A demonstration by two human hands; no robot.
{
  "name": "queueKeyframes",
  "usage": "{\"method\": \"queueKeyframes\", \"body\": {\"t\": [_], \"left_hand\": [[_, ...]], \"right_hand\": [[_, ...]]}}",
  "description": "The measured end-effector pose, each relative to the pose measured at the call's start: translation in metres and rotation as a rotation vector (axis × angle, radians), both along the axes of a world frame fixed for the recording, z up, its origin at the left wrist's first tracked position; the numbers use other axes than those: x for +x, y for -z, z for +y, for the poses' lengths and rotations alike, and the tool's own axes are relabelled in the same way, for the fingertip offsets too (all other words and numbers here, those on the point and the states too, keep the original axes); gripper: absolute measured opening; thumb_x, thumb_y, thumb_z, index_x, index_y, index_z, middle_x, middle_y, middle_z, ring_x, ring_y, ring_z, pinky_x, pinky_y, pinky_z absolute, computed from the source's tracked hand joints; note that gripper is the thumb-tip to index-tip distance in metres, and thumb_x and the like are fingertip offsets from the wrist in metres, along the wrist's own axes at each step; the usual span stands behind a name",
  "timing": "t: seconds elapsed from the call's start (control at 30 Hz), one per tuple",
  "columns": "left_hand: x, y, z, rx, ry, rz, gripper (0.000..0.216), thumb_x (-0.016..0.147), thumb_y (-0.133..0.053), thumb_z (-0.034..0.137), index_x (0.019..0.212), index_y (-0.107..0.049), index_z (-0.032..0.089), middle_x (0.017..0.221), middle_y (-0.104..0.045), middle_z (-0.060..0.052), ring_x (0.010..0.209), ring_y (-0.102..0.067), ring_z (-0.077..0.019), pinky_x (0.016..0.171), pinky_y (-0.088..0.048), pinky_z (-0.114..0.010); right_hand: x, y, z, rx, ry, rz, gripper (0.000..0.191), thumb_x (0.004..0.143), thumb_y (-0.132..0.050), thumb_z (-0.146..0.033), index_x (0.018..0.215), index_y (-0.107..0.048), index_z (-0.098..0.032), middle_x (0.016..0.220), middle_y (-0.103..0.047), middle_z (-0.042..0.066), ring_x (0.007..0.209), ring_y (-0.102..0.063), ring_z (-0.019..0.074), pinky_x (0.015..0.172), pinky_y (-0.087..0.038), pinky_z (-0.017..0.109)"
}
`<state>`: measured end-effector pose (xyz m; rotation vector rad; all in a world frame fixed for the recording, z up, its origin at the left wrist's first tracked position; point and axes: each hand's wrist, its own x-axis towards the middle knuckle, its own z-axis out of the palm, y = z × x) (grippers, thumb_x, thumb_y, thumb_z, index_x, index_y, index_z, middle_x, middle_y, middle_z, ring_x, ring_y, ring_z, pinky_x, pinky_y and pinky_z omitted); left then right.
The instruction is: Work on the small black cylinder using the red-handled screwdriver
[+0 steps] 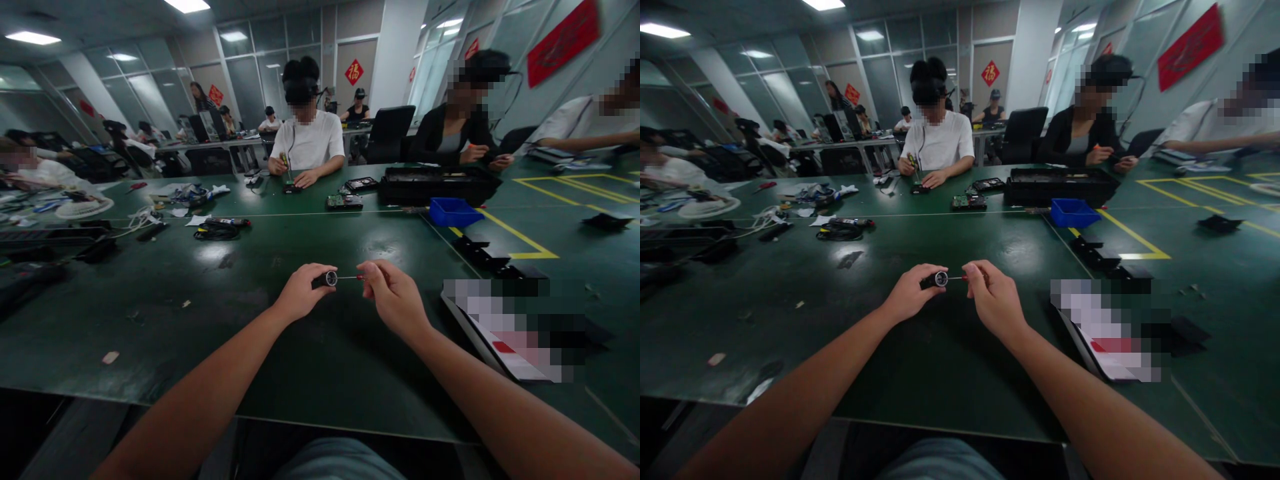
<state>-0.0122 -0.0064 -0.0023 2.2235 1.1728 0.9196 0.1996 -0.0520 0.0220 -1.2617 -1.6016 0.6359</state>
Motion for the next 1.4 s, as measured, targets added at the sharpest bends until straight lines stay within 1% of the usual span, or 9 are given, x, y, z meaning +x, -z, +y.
{"method": "queueKeyframes", "body": {"t": [0.2, 0.3, 0.4, 0.6, 0.8, 0.97, 1.13, 1.27, 1.4], "left_hand": [[-0.001, -0.001, 0.001, 0.007, -0.001, -0.015, 0.037, 0.086, -0.075, 0.023, 0.123, -0.068, 0.024, 0.122, -0.070, -0.006, 0.116, -0.062, -0.0241, 0.104, -0.045, -0.042], [0.000, -0.001, 0.001, 0.005, 0.000, -0.010, 0.036, 0.087, -0.074, 0.023, 0.123, -0.069, 0.024, 0.122, -0.070, -0.006, 0.115, -0.062, -0.0241, 0.104, -0.045, -0.042], [-0.001, 0.000, 0.001, 0.005, 0.003, -0.001, 0.037, 0.087, -0.075, 0.024, 0.123, -0.068, 0.024, 0.122, -0.070, -0.006, 0.116, -0.062, -0.0245, 0.105, -0.045, -0.043], [-0.001, 0.002, 0.002, 0.018, -0.009, -0.005, 0.039, 0.087, -0.075, 0.025, 0.125, -0.068, 0.025, 0.122, -0.070, -0.006, 0.116, -0.062, -0.0245, 0.104, -0.045, -0.042], [0.000, 0.001, 0.002, 0.010, 0.018, -0.007, 0.038, 0.086, -0.075, 0.022, 0.123, -0.069, 0.024, 0.122, -0.070, -0.006, 0.116, -0.062, -0.0243, 0.105, -0.045, -0.043], [-0.001, 0.001, 0.002, 0.008, 0.000, -0.021, 0.038, 0.086, -0.074, 0.023, 0.124, -0.069, 0.024, 0.122, -0.070, -0.006, 0.115, -0.062, -0.0244, 0.104, -0.045, -0.043], [-0.001, 0.001, 0.002, 0.002, 0.010, -0.001, 0.039, 0.086, -0.075, 0.024, 0.124, -0.069, 0.024, 0.123, -0.069, -0.006, 0.116, -0.062, -0.0246, 0.105, -0.045, -0.043], [-0.001, -0.001, 0.001, 0.005, 0.003, 0.041, 0.039, 0.087, -0.074, 0.023, 0.125, -0.068, 0.024, 0.124, -0.070, -0.006, 0.116, -0.061, -0.0248, 0.104, -0.045, -0.044], [-0.001, -0.001, 0.002, 0.030, -0.012, 0.037, 0.038, 0.087, -0.075, 0.023, 0.125, -0.069, 0.024, 0.124, -0.071, -0.005, 0.117, -0.062, -0.0243, 0.106, -0.045, -0.044]], "right_hand": [[0.001, 0.000, -0.001, 0.003, -0.033, 0.011, 0.026, 0.096, -0.052, -0.039, 0.110, -0.064, -0.022, 0.082, -0.068, 0.003, 0.077, -0.066, 0.0200, 0.067, -0.049, 0.032], [0.000, 0.000, -0.002, -0.004, -0.030, -0.009, 0.030, 0.100, -0.046, -0.044, 0.099, -0.066, -0.022, 0.072, -0.063, 0.001, 0.068, -0.062, 0.0180, 0.063, -0.046, 0.032], [-0.001, 0.000, -0.001, -0.012, -0.002, 0.010, 0.033, 0.101, -0.043, -0.046, 0.101, -0.065, -0.022, 0.065, -0.059, -0.001, 0.061, -0.059, 0.0171, 0.059, -0.044, 0.031], [-0.001, 0.002, 0.001, 0.029, 0.027, 0.057, 0.027, 0.094, -0.057, -0.045, 0.106, -0.063, -0.022, 0.086, -0.070, 0.005, 0.077, -0.067, 0.0214, 0.071, -0.051, 0.035], [0.000, 0.001, 0.000, 0.003, 0.018, 0.019, 0.037, 0.102, -0.042, -0.050, 0.096, -0.065, -0.022, 0.064, -0.058, -0.002, 0.059, -0.057, 0.0164, 0.060, -0.043, 0.031], [0.000, 0.003, 0.001, 0.001, -0.017, 0.063, 0.027, 0.099, -0.049, -0.043, 0.109, -0.063, -0.022, 0.079, -0.066, 0.001, 0.074, -0.063, 0.0187, 0.066, -0.047, 0.032], [-0.001, 0.002, 0.000, -0.014, -0.036, 0.065, 0.036, 0.103, -0.039, -0.048, 0.098, -0.065, -0.022, 0.067, -0.059, -0.001, 0.064, -0.057, 0.0169, 0.063, -0.044, 0.032], [-0.002, 0.004, 0.002, -0.007, 0.004, 0.220, 0.024, 0.096, -0.054, -0.044, 0.103, -0.062, -0.022, 0.079, -0.067, 0.001, 0.074, -0.064, 0.0187, 0.071, -0.050, 0.034], [-0.003, 0.012, 0.009, -0.024, 0.011, 0.388, 0.028, 0.091, -0.061, -0.047, 0.095, -0.067, -0.021, 0.083, -0.070, 0.004, 0.078, -0.066, 0.0196, 0.078, -0.053, 0.037]]}}
